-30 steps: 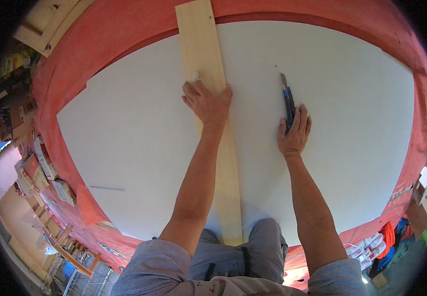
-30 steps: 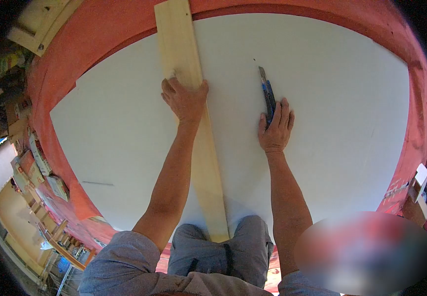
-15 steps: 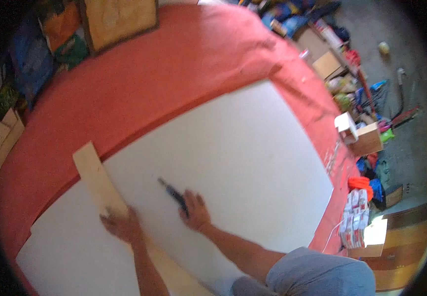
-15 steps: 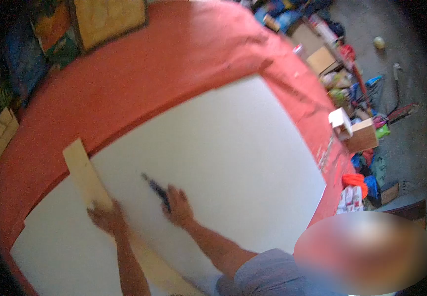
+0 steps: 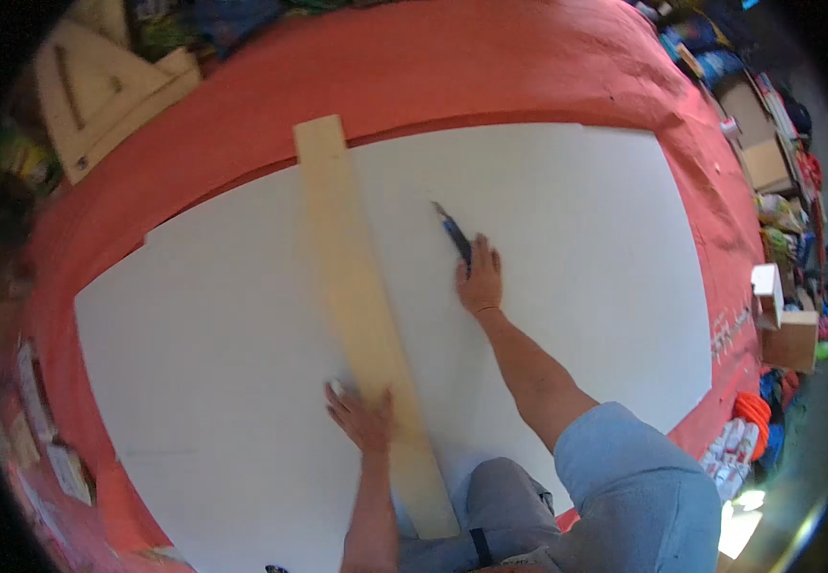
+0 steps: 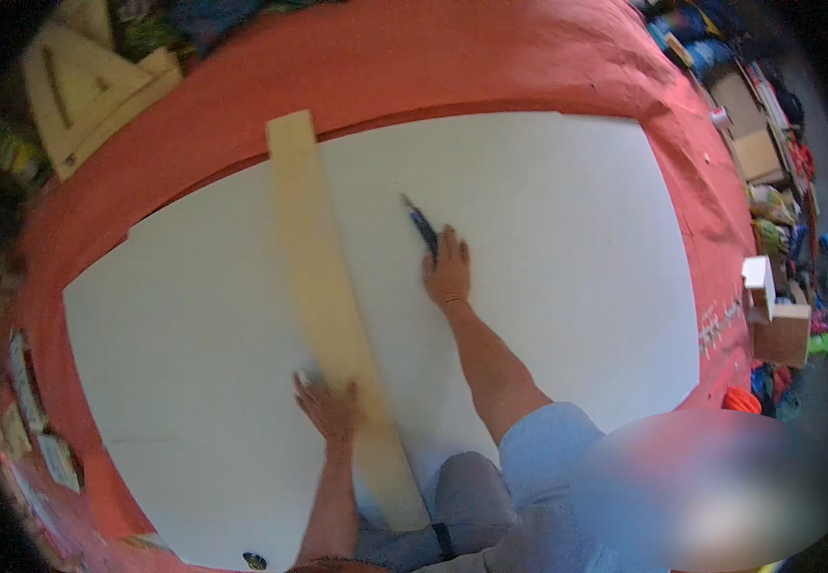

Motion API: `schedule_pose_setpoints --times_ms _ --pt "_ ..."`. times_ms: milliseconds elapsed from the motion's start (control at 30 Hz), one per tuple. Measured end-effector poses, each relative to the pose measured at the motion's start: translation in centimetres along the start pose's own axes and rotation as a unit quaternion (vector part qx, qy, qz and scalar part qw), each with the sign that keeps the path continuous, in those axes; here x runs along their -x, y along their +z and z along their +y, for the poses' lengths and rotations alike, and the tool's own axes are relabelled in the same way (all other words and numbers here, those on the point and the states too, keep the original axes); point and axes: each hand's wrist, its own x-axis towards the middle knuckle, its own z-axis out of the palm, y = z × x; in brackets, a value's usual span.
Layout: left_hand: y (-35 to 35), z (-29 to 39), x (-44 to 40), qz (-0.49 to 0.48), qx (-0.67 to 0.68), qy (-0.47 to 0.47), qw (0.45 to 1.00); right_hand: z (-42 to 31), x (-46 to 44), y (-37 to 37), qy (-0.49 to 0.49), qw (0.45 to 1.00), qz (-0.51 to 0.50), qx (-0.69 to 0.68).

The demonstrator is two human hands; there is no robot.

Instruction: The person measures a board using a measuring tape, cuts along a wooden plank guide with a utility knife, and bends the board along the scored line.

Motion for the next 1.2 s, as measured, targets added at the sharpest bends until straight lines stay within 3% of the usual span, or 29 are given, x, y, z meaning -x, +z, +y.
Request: schedule_pose_setpoints --times_ms 133,200,300,467,567,733,800,900,1200 --pt "-3.7 -0.9 10.5 -0.086 -0.008 -0.093 0.992 1.2 0.8 1.0 0.006 0.990 0.081 -0.119" --pt "-3.8 -2.7 13.9 -0.128 0.000 -0.119 0.985 1.2 4.2 -1.4 0.107 0.982 0.060 -0.144" --pt "-3.8 -6.1 17.7 -0.176 0.008 -0.120 0.977 3.7 14.9 -4.9 0.141 0.976 0.084 -0.141" --pt "-3.3 -6.6 18.9 -0.166 0.042 -0.057 0.984 10.3 38.0 -11.2 0.170 0.983 -0.042 -0.052" --pt "-2.4 -7.5 19.4 -0.181 0.004 -0.045 0.982 12.7 46.4 -13.0 0.082 0.995 -0.044 -0.023" --pt "1.2 -8.7 18.9 -0.115 -0.018 -0.036 0.993 13.8 46.8 -11.9 0.047 0.999 -0.009 -0.016" --pt "1.5 -8.2 18.7 -0.102 -0.002 -0.040 0.994 15.3 47.1 -10.3 0.000 0.998 0.060 -0.036" --pt "1.9 -7.9 18.7 -0.121 -0.007 -0.060 0.991 15.0 47.2 -11.1 -0.006 0.998 0.065 0.012" --pt "2.7 -7.1 19.0 -0.044 -0.027 -0.047 0.998 15.6 48.0 -9.3 -0.021 0.997 0.071 -0.011"
